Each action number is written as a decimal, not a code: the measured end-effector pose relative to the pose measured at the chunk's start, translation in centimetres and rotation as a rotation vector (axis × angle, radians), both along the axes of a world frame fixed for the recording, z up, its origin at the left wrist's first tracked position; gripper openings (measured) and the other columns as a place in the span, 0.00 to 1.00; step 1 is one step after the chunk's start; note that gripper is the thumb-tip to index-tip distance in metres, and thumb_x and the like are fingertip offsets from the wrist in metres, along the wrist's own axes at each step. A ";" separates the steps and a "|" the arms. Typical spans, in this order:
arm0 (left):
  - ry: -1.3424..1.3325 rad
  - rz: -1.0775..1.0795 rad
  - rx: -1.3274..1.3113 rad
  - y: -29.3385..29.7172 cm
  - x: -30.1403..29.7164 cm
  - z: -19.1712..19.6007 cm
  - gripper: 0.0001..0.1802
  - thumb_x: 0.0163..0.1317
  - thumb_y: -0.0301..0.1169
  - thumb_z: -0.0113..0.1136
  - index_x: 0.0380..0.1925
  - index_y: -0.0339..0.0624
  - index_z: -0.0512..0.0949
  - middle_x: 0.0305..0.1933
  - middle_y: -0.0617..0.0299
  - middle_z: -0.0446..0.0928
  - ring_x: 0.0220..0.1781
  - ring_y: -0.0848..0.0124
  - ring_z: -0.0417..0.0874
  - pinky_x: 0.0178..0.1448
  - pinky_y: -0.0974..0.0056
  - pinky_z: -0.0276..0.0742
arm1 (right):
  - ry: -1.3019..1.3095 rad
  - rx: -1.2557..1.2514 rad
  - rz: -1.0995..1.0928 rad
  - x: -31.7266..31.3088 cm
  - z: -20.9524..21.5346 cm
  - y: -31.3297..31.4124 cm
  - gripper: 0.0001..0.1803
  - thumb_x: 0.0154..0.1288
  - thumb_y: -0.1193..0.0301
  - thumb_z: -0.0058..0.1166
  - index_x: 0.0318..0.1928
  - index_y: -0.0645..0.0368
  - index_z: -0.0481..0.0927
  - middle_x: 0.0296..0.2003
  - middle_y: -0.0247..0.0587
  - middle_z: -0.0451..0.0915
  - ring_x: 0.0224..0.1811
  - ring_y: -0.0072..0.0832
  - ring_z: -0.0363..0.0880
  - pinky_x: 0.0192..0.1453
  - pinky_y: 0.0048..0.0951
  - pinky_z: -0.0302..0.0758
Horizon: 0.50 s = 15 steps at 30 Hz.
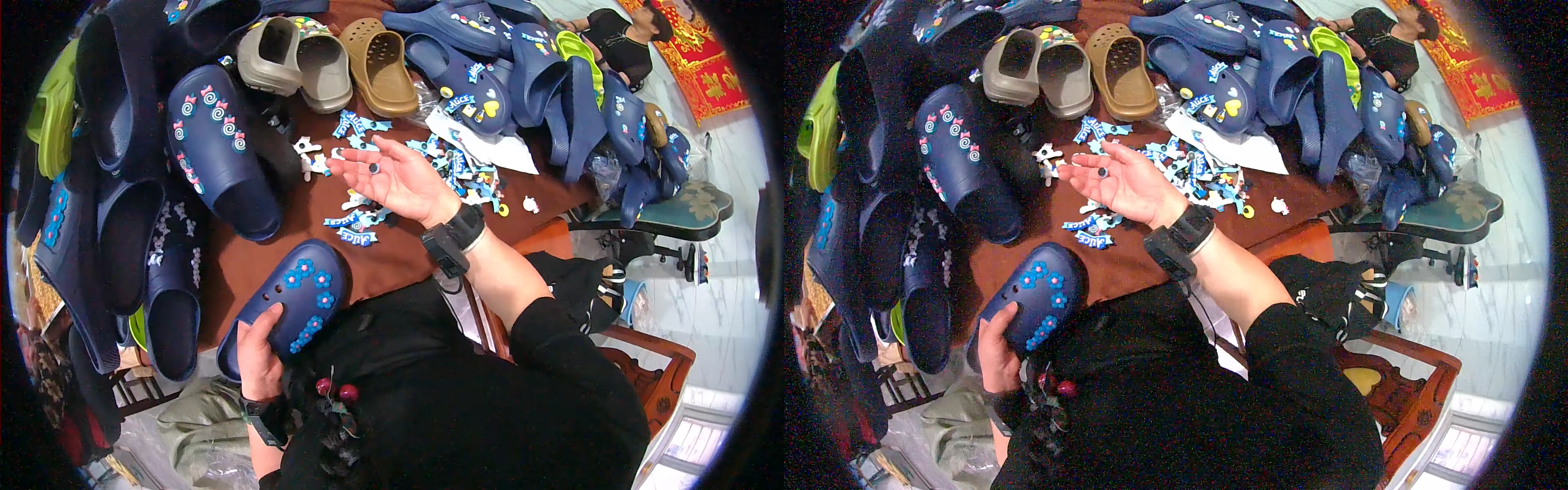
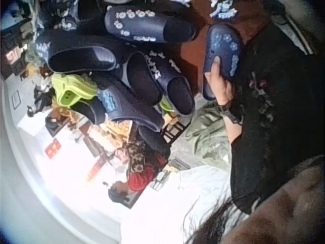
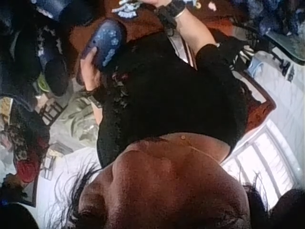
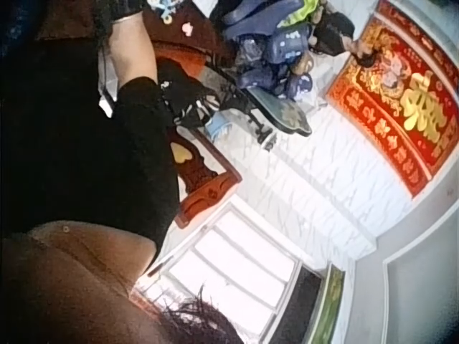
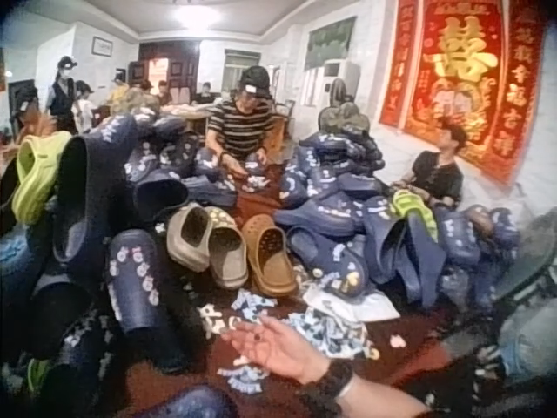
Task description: Manually attaching small decorative charms and label accessories to clogs/shoes.
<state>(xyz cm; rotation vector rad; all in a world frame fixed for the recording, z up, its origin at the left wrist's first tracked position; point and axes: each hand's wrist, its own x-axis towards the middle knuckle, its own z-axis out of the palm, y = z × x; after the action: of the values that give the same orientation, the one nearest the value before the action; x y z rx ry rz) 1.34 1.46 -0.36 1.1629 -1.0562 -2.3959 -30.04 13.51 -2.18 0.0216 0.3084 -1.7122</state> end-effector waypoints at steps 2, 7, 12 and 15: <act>-0.013 0.010 -0.001 0.0 0.0 0.0 0.17 0.59 0.24 0.61 0.49 0.31 0.76 0.47 0.52 0.82 0.48 0.63 0.84 0.56 0.60 0.79 | -0.077 0.067 -0.077 0.4 0.7 -0.1 0.25 0.75 0.69 0.43 0.63 0.77 0.60 0.60 0.68 0.67 0.59 0.45 0.74 0.64 0.37 0.75; -0.020 0.020 -0.014 0.0 -0.1 0.0 0.17 0.57 0.25 0.62 0.47 0.31 0.76 0.46 0.52 0.81 0.44 0.61 0.84 0.51 0.59 0.81 | 0.120 0.113 -0.124 0.9 0.9 0.1 0.22 0.73 0.77 0.42 0.62 0.78 0.59 0.60 0.69 0.66 0.64 0.48 0.71 0.67 0.35 0.73; -0.034 0.033 -0.020 0.0 0.2 -0.5 0.17 0.57 0.25 0.62 0.47 0.31 0.76 0.46 0.52 0.81 0.44 0.61 0.85 0.51 0.59 0.81 | 0.582 0.266 -0.066 1.4 1.2 0.4 0.21 0.74 0.72 0.46 0.58 0.80 0.64 0.59 0.70 0.68 0.60 0.47 0.75 0.64 0.33 0.77; -0.022 0.029 -0.013 0.0 0.2 -0.4 0.17 0.58 0.25 0.62 0.48 0.32 0.76 0.45 0.53 0.81 0.44 0.61 0.85 0.51 0.59 0.81 | 0.463 0.329 -0.074 1.4 0.4 0.5 0.24 0.75 0.65 0.45 0.56 0.80 0.67 0.58 0.69 0.69 0.58 0.45 0.77 0.61 0.33 0.79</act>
<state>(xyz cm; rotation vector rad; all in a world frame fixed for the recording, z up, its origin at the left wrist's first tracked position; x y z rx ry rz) 1.57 1.45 -0.75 1.1950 -1.0529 -2.3562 -28.65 14.04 -1.74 -0.1249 0.9409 -1.7100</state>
